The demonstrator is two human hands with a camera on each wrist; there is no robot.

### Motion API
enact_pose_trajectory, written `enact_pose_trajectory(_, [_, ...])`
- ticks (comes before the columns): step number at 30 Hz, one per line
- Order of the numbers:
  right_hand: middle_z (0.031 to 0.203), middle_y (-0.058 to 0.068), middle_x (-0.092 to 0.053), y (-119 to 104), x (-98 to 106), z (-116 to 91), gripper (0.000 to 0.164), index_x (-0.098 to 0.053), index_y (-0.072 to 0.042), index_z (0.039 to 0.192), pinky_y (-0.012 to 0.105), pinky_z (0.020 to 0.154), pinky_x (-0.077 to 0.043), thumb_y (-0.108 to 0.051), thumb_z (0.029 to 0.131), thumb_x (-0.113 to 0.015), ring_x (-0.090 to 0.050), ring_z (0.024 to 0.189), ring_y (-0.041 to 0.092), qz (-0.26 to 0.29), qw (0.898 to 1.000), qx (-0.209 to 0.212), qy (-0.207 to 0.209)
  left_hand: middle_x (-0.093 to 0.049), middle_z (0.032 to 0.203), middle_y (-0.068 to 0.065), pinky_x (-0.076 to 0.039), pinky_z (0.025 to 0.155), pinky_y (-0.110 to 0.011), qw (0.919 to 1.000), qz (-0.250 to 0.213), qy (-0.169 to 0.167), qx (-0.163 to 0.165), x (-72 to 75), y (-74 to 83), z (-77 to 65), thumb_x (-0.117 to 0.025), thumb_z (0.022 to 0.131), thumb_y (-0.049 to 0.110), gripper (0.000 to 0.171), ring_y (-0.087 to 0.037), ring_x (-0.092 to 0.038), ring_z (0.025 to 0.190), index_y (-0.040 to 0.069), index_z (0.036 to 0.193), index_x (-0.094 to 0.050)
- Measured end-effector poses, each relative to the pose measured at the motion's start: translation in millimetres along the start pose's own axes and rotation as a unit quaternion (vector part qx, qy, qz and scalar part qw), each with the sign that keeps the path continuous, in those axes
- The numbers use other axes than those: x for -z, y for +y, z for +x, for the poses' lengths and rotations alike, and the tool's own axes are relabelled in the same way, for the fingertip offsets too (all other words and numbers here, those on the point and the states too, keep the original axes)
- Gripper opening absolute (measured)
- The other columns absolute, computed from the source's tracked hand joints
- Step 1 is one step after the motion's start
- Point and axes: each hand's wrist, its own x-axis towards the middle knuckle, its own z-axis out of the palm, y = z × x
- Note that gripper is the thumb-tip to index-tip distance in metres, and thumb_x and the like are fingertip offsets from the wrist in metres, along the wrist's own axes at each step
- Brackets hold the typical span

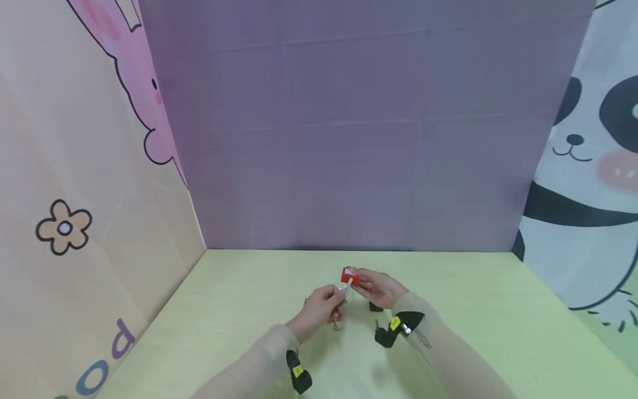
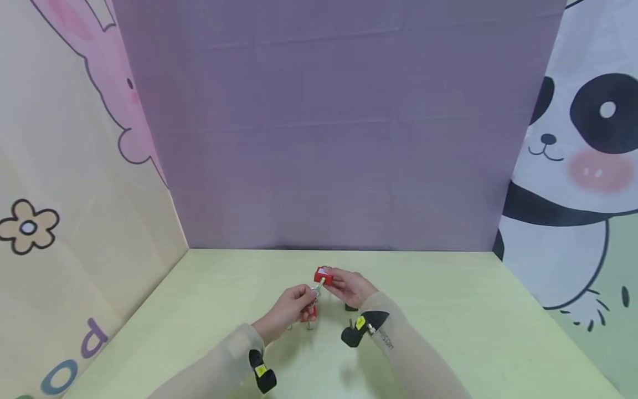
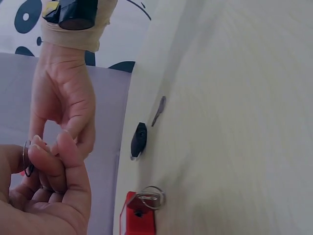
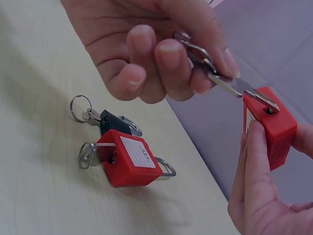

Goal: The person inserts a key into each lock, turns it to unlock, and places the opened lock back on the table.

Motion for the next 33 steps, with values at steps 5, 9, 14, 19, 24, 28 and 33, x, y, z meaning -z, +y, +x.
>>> enact_pose_trajectory(5, [0.113,0.016,-0.064,1,-1,3,0.048,-0.047,0.005,0.134,0.027,0.091,-0.053,-0.013,0.093,-0.064,-0.067,0.091,0.017,0.002,1.0,0.007,0.012,-0.055,0.075,-0.002,-0.056,0.068,-0.026,0.9997,-0.022,0.002,-0.009,-1.4,-5.6,0.2,-0.052,0.101,0.026,0.025,-0.01,-0.055,0.065,0.003,0.093,-0.057])
enact_pose_trajectory(9, [0.115,0.017,-0.063,2,0,3,0.05,-0.044,0.005,0.136,0.027,0.091,-0.053,-0.014,0.094,-0.063,-0.067,0.09,0.016,0.001,1.0,0.009,0.01,-0.055,0.074,-0.001,-0.056,0.068,-0.026,0.9993,-0.033,0.011,-0.012,-3.1,-8.7,1.2,-0.05,0.102,0.025,0.028,-0.011,-0.055,0.063,-0.002,0.097,-0.057])
enact_pose_trajectory(14, [0.114,0.017,-0.063,3,1,3,0.052,-0.041,0.007,0.138,0.026,0.091,-0.053,-0.013,0.095,-0.062,-0.067,0.089,0.016,-0.006,1.0,0.013,0.001,-0.056,0.073,-0.002,-0.056,0.067,-0.026,0.999,-0.041,0.017,-0.007,-4.6,-9.3,0.2,-0.05,0.101,0.025,0.029,-0.011,-0.056,0.062,-0.004,0.1,-0.057])
enact_pose_trajectory(19, [0.113,0.017,-0.064,5,2,1,0.051,-0.04,0.009,0.138,0.025,0.091,-0.052,-0.012,0.095,-0.06,-0.067,0.09,0.015,-0.014,1.0,0.015,-0.011,-0.056,0.074,-0.002,-0.057,0.069,-0.027,0.9986,-0.052,0.006,0.002,-4.8,-5.4,-1.9,-0.05,0.101,0.024,0.026,-0.009,-0.054,0.062,-0.001,0.099,-0.058])
enact_pose_trajectory(24, [0.115,0.017,-0.063,6,4,1,0.051,-0.04,0.01,0.138,0.025,0.091,-0.052,-0.012,0.096,-0.059,-0.067,0.09,0.015,-0.021,1.0,0.015,-0.007,-0.055,0.073,-0.001,-0.058,0.071,-0.027,0.997,-0.076,-0.008,0.015,-6.1,0.5,-3.1,-0.049,0.101,0.023,0.024,-0.007,-0.05,0.059,0.002,0.098,-0.06])
enact_pose_trajectory(28, [0.12,0.019,-0.062,6,3,1,0.052,-0.043,0.009,0.137,0.026,0.09,-0.053,-0.014,0.094,-0.063,-0.066,0.093,0.016,-0.03,0.999,0.011,0.002,-0.053,0.071,0.001,-0.058,0.071,-0.026,0.9951,-0.093,-0.016,0.028,-7.1,4.8,-3.2,-0.048,0.101,0.021,0.023,-0.006,-0.048,0.057,0.002,0.098,-0.06])
enact_pose_trajectory(33, [0.124,0.02,-0.06,8,4,2,0.053,-0.043,0.009,0.137,0.025,0.09,-0.053,-0.014,0.094,-0.063,-0.064,0.096,0.016,-0.037,0.999,0.017,-0.004,-0.052,0.071,0.001,-0.057,0.071,-0.024,0.9938,-0.103,-0.017,0.037,-8.3,8.1,-2.8,-0.049,0.101,0.022,0.023,-0.006,-0.048,0.059,0.002,0.099,-0.06])
